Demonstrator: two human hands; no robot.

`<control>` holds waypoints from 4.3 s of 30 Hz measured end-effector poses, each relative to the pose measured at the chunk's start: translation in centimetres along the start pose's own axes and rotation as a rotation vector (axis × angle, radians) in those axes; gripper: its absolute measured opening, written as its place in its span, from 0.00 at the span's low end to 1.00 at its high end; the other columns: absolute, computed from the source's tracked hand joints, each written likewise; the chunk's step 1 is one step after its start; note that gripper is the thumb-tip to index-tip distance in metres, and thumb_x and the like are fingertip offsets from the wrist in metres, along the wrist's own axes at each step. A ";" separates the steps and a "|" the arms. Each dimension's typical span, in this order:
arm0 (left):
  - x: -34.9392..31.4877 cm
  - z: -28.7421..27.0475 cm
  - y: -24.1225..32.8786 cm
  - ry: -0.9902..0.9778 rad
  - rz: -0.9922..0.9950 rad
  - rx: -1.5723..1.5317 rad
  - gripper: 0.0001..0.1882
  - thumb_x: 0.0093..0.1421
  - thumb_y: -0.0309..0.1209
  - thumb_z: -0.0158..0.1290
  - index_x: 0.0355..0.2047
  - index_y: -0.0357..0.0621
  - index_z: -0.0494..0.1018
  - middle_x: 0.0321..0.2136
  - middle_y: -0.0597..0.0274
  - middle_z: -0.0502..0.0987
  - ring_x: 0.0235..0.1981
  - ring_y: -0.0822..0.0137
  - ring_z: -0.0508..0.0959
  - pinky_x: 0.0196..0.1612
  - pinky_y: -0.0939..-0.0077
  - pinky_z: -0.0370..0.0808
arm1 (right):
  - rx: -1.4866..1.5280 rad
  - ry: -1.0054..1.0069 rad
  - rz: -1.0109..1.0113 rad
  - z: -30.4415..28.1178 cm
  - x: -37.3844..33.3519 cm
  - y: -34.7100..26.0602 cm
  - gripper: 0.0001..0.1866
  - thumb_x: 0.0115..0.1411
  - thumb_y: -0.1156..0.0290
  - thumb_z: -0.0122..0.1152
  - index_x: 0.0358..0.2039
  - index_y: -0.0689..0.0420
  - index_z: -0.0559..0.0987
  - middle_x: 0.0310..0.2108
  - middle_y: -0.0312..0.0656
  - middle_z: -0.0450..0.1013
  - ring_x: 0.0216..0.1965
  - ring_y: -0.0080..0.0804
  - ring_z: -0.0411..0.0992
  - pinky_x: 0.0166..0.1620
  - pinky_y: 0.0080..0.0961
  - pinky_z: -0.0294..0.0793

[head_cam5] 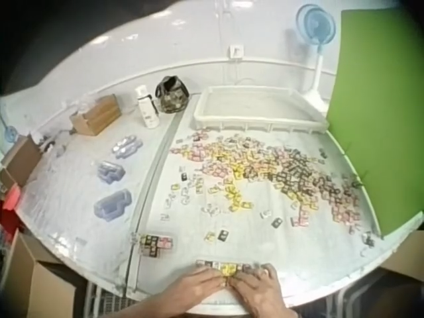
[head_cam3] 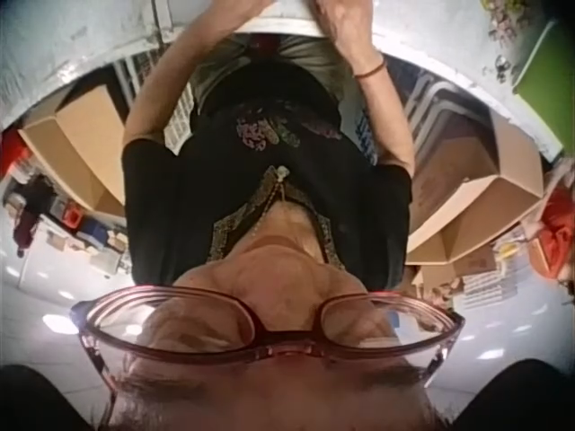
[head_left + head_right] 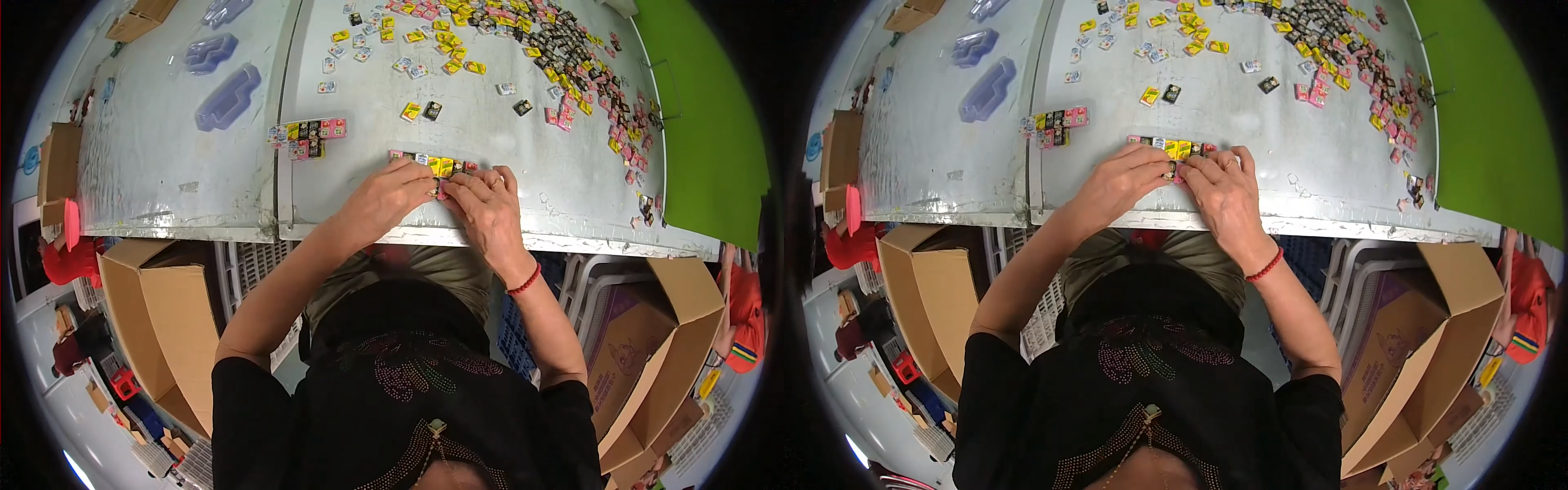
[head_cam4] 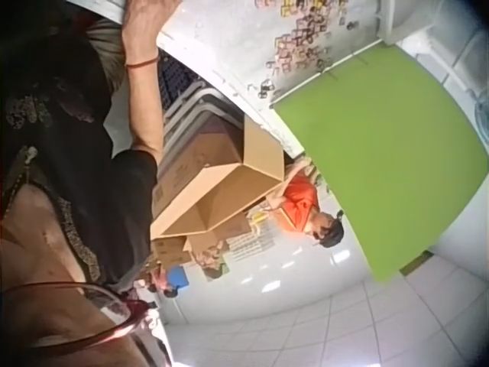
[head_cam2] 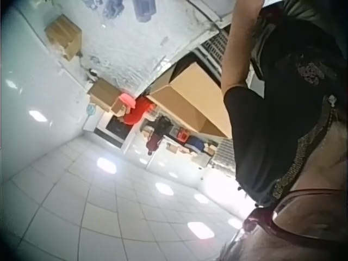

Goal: Sorting small colorful plastic toy components and arranging them into a clear plastic tray.

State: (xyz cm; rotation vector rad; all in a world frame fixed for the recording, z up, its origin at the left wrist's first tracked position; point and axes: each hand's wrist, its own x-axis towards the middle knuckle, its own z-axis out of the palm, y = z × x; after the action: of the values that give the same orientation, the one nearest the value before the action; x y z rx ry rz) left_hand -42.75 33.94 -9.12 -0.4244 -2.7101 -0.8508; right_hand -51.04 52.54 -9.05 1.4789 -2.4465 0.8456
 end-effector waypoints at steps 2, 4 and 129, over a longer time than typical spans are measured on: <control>-0.1 0.2 0.1 -0.007 -0.009 0.019 0.09 0.51 0.24 0.59 0.33 0.35 0.75 0.37 0.58 0.76 0.40 0.63 0.76 0.46 0.71 0.73 | -0.010 0.013 -0.001 0.1 -0.1 0.0 0.10 0.49 0.72 0.68 0.35 0.53 0.82 0.38 0.34 0.78 0.39 0.30 0.72 0.51 0.34 0.64; -0.1 0.2 0.3 0.011 -0.002 0.010 0.09 0.51 0.23 0.59 0.33 0.34 0.75 0.37 0.58 0.76 0.40 0.62 0.76 0.45 0.71 0.74 | -0.016 0.029 0.007 0.2 -0.3 0.0 0.11 0.49 0.72 0.68 0.35 0.53 0.82 0.37 0.34 0.78 0.39 0.30 0.72 0.51 0.34 0.64; 0.6 5.1 -4.6 0.221 0.254 0.144 0.17 0.56 0.39 0.55 0.42 0.44 0.72 0.46 0.57 0.70 0.52 0.55 0.66 0.54 0.55 0.60 | -0.133 0.125 -0.236 0.5 -0.8 -0.7 0.11 0.57 0.65 0.65 0.38 0.55 0.80 0.38 0.43 0.75 0.43 0.43 0.72 0.47 0.42 0.68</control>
State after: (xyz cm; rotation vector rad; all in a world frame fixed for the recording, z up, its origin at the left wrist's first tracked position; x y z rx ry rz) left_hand -45.77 33.47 -15.33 -0.5898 -2.4294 -0.5907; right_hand -49.93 52.63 -9.55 1.5752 -2.1418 0.6908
